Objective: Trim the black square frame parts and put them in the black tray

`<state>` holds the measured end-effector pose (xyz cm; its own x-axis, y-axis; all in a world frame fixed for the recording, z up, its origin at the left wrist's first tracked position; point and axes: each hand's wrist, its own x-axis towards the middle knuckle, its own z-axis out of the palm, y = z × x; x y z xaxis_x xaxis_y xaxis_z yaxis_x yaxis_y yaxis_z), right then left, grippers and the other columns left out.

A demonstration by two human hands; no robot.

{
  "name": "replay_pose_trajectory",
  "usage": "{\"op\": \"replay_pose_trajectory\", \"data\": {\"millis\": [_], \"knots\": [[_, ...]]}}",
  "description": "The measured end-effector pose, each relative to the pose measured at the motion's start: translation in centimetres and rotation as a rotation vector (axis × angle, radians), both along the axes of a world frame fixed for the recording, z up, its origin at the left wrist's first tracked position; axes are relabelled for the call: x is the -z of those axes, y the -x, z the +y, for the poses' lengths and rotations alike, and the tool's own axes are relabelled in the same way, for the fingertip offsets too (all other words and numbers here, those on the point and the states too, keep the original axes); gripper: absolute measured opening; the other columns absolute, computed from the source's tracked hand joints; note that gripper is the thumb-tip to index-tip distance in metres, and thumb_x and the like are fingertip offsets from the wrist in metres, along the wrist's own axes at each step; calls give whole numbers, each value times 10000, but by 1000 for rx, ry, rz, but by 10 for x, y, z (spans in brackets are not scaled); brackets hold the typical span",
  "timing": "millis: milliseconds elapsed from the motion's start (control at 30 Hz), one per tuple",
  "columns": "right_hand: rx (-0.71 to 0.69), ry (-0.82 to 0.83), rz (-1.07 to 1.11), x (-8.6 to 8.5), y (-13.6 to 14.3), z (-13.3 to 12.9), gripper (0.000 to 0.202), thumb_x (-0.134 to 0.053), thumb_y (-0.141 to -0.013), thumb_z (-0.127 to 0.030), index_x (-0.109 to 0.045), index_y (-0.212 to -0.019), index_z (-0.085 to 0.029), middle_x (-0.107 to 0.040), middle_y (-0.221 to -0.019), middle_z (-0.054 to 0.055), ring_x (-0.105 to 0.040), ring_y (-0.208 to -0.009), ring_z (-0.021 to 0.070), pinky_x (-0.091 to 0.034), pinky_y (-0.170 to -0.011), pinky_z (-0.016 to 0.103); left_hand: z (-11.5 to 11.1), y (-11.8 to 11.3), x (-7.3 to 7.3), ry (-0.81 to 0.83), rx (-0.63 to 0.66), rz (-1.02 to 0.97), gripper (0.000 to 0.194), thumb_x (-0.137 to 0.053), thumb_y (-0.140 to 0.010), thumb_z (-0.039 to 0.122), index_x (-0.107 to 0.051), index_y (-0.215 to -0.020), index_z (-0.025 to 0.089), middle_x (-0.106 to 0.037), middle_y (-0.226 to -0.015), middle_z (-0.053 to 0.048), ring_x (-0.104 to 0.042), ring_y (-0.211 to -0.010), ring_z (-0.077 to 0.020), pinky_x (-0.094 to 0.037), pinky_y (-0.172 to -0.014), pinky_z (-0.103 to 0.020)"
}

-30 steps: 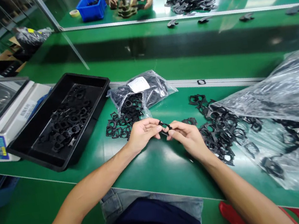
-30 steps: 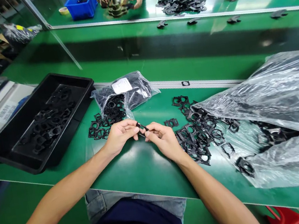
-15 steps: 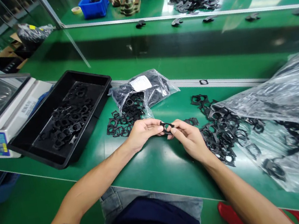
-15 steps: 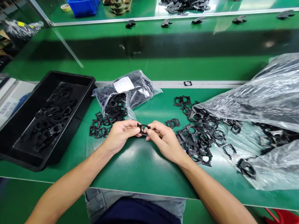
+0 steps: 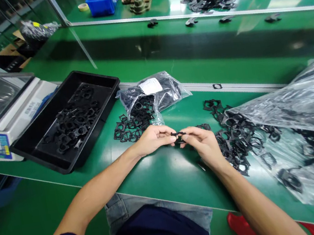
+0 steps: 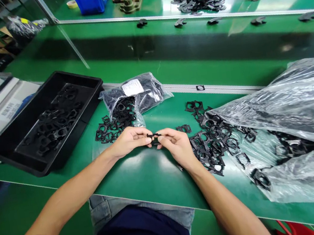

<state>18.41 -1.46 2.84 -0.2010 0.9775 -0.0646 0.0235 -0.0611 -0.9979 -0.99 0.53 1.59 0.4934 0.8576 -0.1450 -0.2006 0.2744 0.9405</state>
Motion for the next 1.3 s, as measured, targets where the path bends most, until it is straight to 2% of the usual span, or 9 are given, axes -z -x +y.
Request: {"op": "replay_pose_trajectory", "data": {"millis": [267, 500, 633, 767, 867, 967, 1100, 1233, 1300], "knots": [[24, 113, 134, 1, 2, 3, 275, -812, -736, -463, -734, -781, -204, -737, -748, 27, -638, -558, 150, -571, -578, 309, -3, -6, 5, 9, -91, -66, 429, -886, -666, 460, -694, -850, 123, -730, -744, -42, -714, -666, -151, -564, -696, -273], [125, -41, 19, 2, 3, -2, 306, -842, -725, -461, -753, -866, -204, -733, -730, 30, -664, -574, 161, -598, -626, 321, -5, -9, 7, -170, -249, 32, 297, -814, -760, 382, -666, -845, 139, -666, -660, 6, -655, -571, -108, -502, -599, -222], [120, -76, -22, 6, 0, -2, 299, -827, -747, -466, -753, -873, -205, -738, -784, 38, -694, -647, 176, -621, -686, 335, -5, -10, 9, -193, -230, 84, 260, -787, -781, 332, -659, -908, 144, -655, -689, 9, -666, -630, -107, -509, -650, -222], [80, -156, -97, 8, 0, 0, 281, -774, -798, -471, -753, -890, -206, -714, -808, 41, -672, -618, 167, -604, -638, 324, -7, -11, 13, -230, -226, 127, 236, -757, -807, 322, -604, -878, 157, -665, -762, -5, -678, -698, -105, -507, -677, -210], [31, -218, -166, 4, -3, 4, 246, -733, -833, -455, -745, -873, -212, -716, -811, 42, -678, -653, 178, -597, -657, 328, -7, -14, 15, -269, -224, 145, 198, -702, -843, 306, -566, -874, 164, -675, -789, -14, -691, -697, -106, -514, -683, -213], [105, -343, -325, -5, -20, 15, 191, -657, -883, -384, -734, -838, -215, -729, -872, 57, -696, -781, 208, -589, -715, 341, -7, -10, 8, -370, -281, 232, 154, -679, -840, 270, -568, -862, 166, -691, -820, -22, -698, -739, -117, -528, -721, -226], [180, -462, -728, -15, -57, 28, 149, -620, -855, -212, -745, -936, -215, -733, -965, 81, -690, -877, 250, -566, -818, 400, -12, 25, -19, -597, -487, 508, 95, -655, -848, 257, -629, -890, 176, -709, -876, -22, -687, -829, -145, -543, -803, -264], [52, -420, -1094, -12, -71, 31, 189, -723, -790, -207, -753, -977, -213, -708, -955, 102, -668, -903, 294, -542, -788, 408, -20, 102, -40, -791, -758, 961, 104, -632, -849, 248, -663, -926, 187, -717, -933, -38, -675, -876, -187, -539, -867, -324], [-6, -416, -1190, -8, -67, 30, 196, -748, -786, -221, -754, -981, -212, -700, -958, 115, -659, -912, 307, -527, -730, 386, -24, 145, -43, -804, -811, 1170, 100, -618, -846, 238, -663, -917, 185, -711, -925, -56, -671, -858, -207, -534, -876, -354]]}}
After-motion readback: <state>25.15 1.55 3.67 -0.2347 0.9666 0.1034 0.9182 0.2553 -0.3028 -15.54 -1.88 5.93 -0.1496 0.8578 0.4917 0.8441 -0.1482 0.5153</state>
